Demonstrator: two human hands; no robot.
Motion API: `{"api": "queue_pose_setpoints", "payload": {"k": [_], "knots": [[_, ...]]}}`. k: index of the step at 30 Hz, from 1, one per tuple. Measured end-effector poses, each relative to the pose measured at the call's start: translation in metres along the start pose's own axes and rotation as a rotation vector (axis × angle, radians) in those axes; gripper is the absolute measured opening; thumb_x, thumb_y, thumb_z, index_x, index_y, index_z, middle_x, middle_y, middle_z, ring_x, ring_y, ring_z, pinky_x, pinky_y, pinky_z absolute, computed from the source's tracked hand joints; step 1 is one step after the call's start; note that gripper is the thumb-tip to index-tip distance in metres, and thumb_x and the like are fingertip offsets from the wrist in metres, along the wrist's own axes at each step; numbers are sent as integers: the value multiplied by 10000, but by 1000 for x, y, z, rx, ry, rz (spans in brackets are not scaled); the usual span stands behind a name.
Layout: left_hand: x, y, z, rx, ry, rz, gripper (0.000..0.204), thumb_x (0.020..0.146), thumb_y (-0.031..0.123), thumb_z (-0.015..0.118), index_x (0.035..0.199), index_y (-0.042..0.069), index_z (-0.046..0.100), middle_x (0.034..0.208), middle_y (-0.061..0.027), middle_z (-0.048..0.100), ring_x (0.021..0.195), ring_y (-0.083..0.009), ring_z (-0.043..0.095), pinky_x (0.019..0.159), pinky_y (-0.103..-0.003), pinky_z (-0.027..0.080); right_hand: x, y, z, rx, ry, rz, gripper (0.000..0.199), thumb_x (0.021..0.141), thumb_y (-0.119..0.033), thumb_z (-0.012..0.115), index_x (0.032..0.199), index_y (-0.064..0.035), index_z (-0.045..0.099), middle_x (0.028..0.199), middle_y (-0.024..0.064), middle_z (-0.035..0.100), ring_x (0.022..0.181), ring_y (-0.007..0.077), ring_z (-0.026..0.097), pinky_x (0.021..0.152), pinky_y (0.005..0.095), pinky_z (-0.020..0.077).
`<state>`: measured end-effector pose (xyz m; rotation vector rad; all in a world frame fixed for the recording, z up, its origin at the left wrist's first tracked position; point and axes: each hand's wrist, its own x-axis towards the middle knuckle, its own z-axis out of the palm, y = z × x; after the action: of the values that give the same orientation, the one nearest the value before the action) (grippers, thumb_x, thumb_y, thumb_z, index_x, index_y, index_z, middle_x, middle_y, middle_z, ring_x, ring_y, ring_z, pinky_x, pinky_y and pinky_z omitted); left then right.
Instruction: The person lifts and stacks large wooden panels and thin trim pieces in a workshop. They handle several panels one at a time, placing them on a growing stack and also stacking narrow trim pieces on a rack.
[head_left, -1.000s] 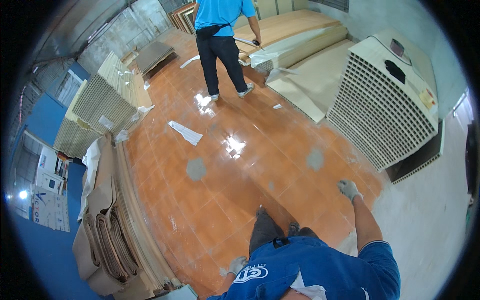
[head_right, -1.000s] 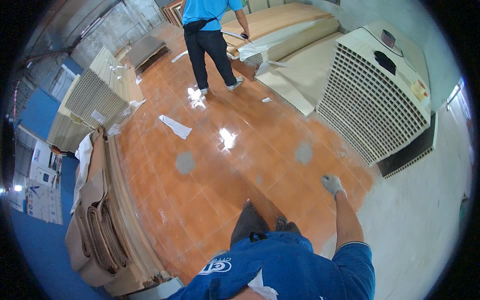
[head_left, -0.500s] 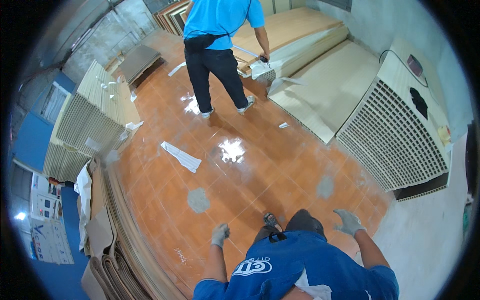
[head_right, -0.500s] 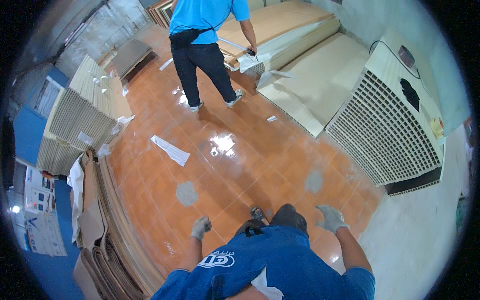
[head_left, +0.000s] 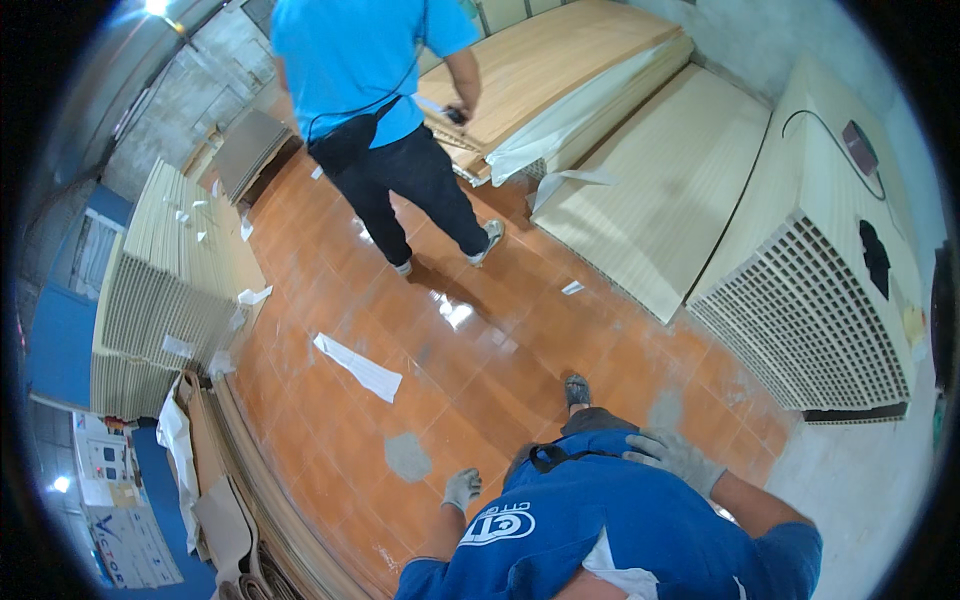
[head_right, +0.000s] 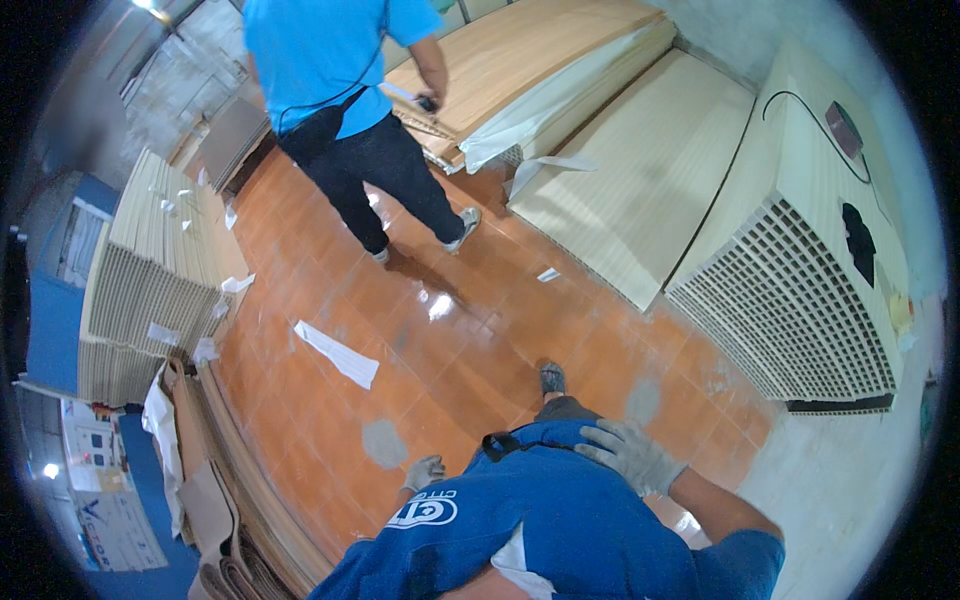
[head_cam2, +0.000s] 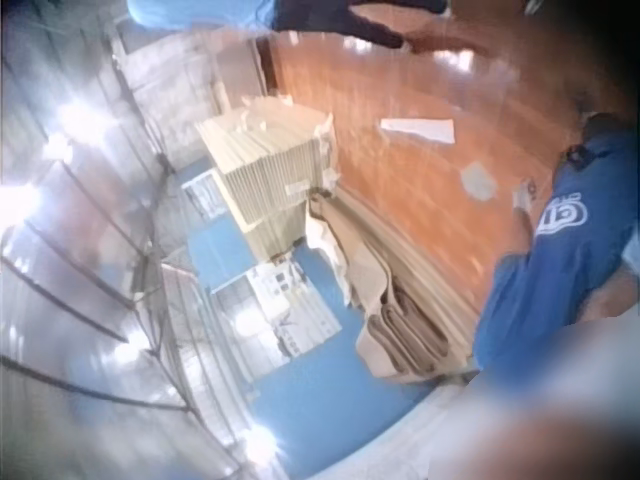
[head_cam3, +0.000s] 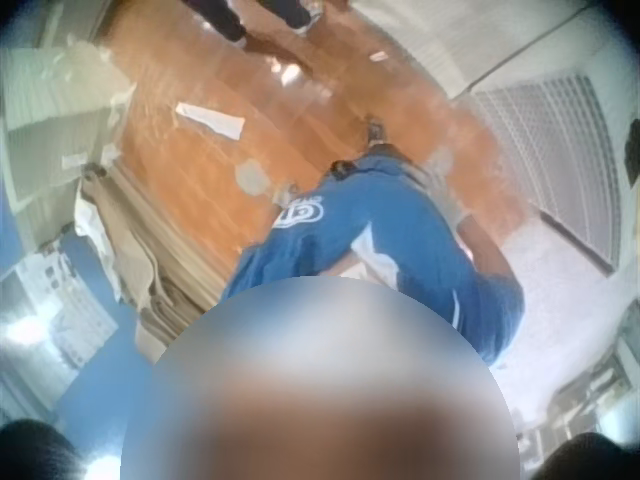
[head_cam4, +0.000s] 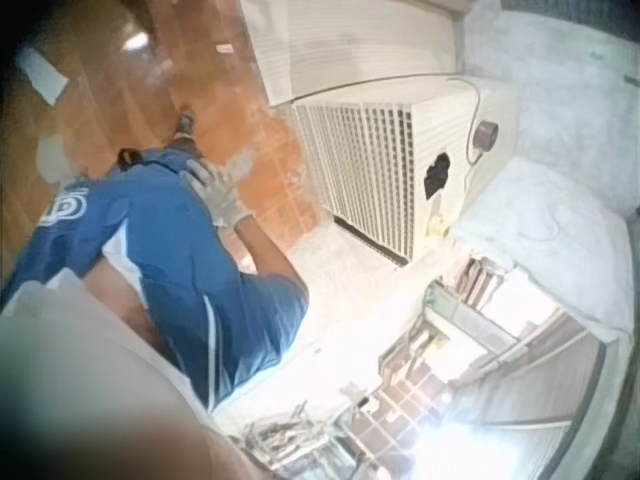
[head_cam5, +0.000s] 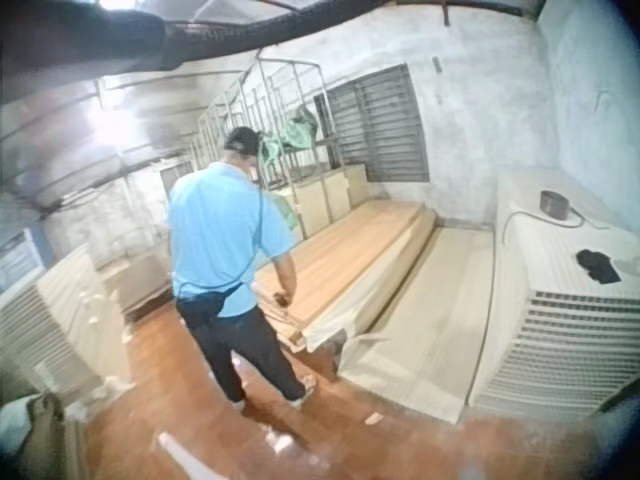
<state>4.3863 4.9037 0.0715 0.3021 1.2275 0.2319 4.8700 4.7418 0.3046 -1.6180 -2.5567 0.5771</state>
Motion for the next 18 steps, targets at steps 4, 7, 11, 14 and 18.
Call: {"api": "queue_pose_setpoints", "payload": {"k": [4,7,11,14,18], "knots": [[16,40,40,80,271,102,257,869,236,618,1084,96,603,804,-51,633,627,-172,599,563,-302,479,56,62,-38,178,-14,-157,649,797,-330,584,1374,-104,392,1391,133,433,1280,324,420,1046,447,364],[33,79,67,97,321,167,248,873,242,613,1079,103,606,817,-49,638,651,-174,605,582,-314,489,95,102,-50,204,-32,-197,664,786,-320,593,1366,-69,389,1383,153,441,1276,326,428,1054,441,359],[65,127,73,123,312,57,250,870,242,614,1078,103,609,818,-55,641,653,-177,607,570,-310,487,145,138,-46,313,17,-205,630,805,-282,584,1354,-37,392,1348,165,472,1236,329,469,1035,439,377],[93,174,55,79,225,22,242,865,239,619,1065,103,615,801,-58,640,621,-179,601,543,-299,476,193,160,-45,370,29,-154,578,833,-241,562,1345,-27,400,1309,166,501,1199,326,499,1009,440,394],[130,267,23,74,261,-63,229,859,244,629,1035,98,625,765,-64,629,570,-177,585,502,-297,462,268,183,-56,353,26,-78,510,871,-204,520,1337,-24,414,1263,171,527,1177,312,512,987,430,410]]}}
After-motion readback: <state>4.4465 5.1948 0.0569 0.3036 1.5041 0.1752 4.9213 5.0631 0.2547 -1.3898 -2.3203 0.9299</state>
